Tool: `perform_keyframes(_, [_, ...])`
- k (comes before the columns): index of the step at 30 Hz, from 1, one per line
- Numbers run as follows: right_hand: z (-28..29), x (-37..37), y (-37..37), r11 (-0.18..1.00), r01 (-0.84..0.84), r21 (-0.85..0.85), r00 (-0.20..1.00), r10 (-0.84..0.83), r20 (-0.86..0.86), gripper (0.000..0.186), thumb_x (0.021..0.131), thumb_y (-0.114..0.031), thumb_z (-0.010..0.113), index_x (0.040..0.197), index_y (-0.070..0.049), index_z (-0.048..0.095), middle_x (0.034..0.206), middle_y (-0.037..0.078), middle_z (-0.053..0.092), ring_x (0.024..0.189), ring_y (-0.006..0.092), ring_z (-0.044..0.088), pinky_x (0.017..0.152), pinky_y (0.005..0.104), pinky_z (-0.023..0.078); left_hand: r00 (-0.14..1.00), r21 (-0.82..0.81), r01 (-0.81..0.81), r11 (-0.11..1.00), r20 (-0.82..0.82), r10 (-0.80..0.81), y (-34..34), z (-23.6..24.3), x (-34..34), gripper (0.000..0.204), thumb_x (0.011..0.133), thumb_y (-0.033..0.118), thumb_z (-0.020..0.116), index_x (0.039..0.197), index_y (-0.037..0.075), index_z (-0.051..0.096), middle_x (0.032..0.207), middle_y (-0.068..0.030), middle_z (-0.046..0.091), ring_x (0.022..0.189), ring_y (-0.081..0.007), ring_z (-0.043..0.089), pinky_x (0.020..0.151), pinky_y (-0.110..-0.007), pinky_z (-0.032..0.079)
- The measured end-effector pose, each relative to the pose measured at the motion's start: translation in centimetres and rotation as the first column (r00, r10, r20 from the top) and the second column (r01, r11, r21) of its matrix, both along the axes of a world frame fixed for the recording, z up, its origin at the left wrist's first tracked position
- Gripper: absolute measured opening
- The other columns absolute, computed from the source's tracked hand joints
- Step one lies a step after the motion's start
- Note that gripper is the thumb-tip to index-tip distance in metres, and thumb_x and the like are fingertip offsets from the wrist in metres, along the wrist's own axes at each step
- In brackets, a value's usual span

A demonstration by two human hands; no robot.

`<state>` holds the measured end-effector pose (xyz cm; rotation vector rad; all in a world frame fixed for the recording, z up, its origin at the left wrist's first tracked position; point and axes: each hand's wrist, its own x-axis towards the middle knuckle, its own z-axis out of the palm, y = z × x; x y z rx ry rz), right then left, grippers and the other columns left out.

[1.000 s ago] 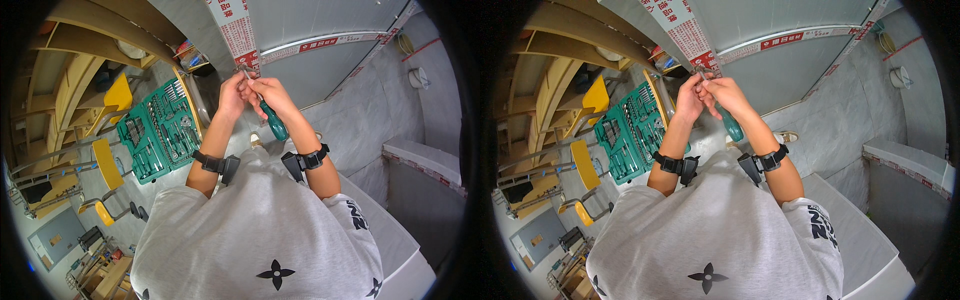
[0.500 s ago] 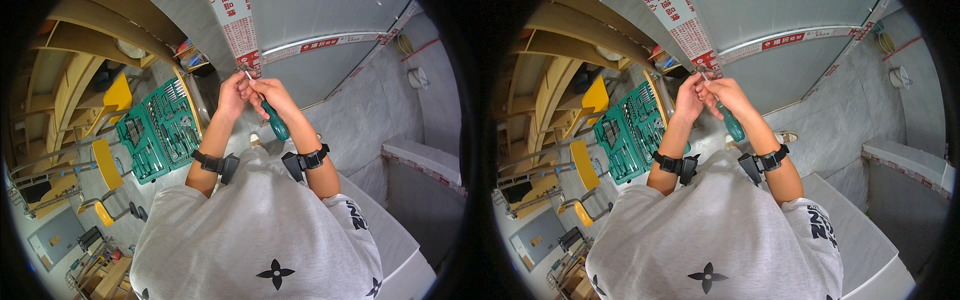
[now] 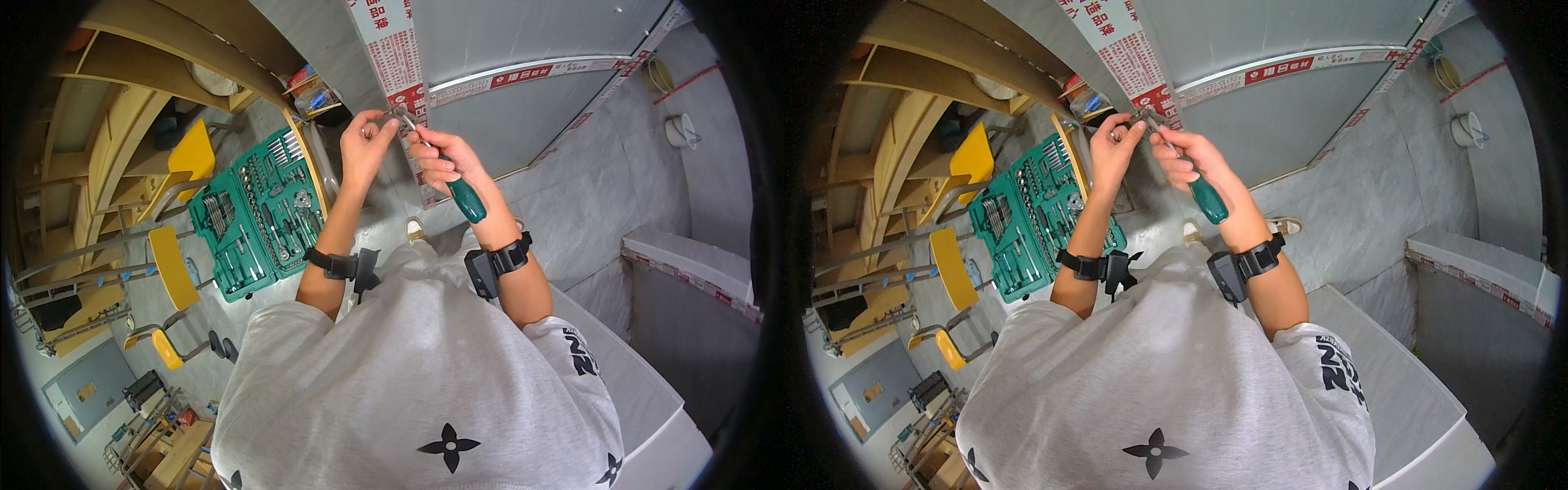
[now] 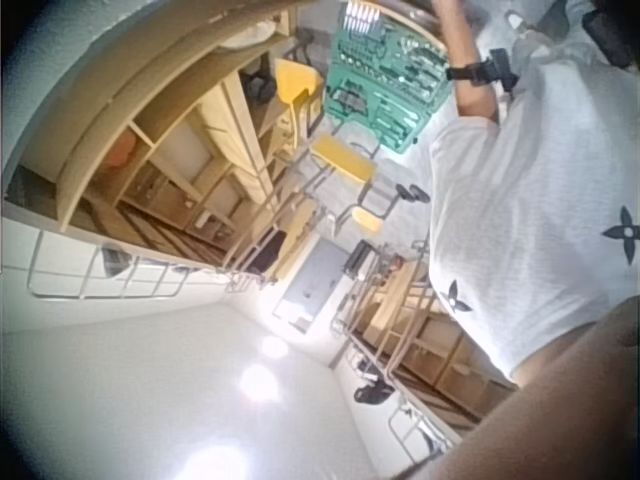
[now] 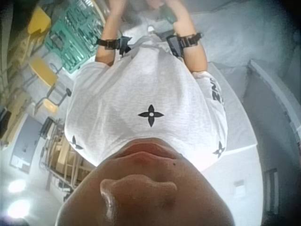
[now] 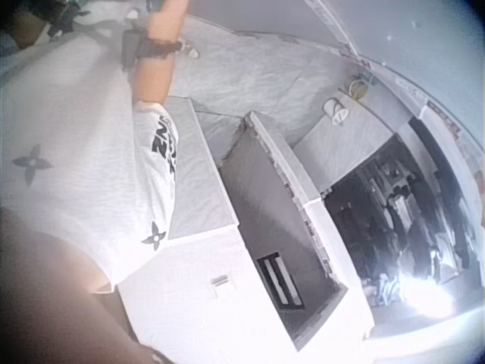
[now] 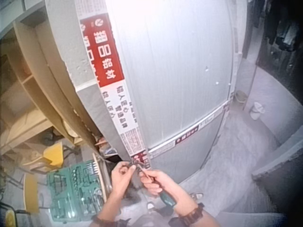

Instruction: The person uses a screwdriver to tighten screws into a metal frame structure.

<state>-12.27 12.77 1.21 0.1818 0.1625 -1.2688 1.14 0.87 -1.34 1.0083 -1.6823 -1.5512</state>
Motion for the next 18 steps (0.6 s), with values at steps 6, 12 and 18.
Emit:
perform_keyframes(6, [1.7, 1.2, -0.1, 0.990, 0.129, 0.063, 0.731, -0.052, -0.681, 0.028, 0.099, -0.025, 0.049, 0.094, 0.001, 0.058, 0.060, 0.004, 0.053, 0.038, 0.0129, 0.043, 0.031, 0.0288, 0.034, 0.987, -0.286, 0.070, 0.956, 0.160, -0.024, -1.0, 1.0, 0.2, 0.026, 0.082, 0.022, 0.072, 0.089, -0.003, 0.064, 0.050, -0.0004, 0.043, 0.047, -0.0057, 0.038, 0.046, -0.026, 0.032])
perform_keyframes(12, [3.6, 2.8, -0.6, 0.974, 0.184, 0.133, 0.136, 0.108, -0.985, 0.030, 0.097, -0.020, 0.049, 0.084, 0.005, 0.059, 0.054, 0.008, 0.056, 0.037, 0.0178, 0.053, 0.032, 0.0320, 0.040, 0.965, -0.386, 0.160, 0.909, 0.256, -0.061, -1.1, 2.1, 0.1, 0.022, 0.083, 0.021, 0.070, 0.087, 0.001, 0.065, 0.050, -0.0087, 0.047, 0.044, -0.0158, 0.044, 0.046, -0.031, 0.036])
perform_keyframes(18, [4.8, 3.8, -0.6, 0.980, 0.186, 0.076, -0.280, 0.127, -0.951, 0.029, 0.096, -0.018, 0.049, 0.084, 0.007, 0.059, 0.053, 0.010, 0.056, 0.036, 0.0186, 0.055, 0.033, 0.0320, 0.043, 0.967, -0.478, 0.181, 0.859, 0.247, -0.066, -1.5, 1.6, 0.2, 0.014, 0.084, 0.017, 0.066, 0.086, 0.003, 0.066, 0.058, -0.0136, 0.057, 0.051, -0.0247, 0.059, 0.051, -0.033, 0.044])
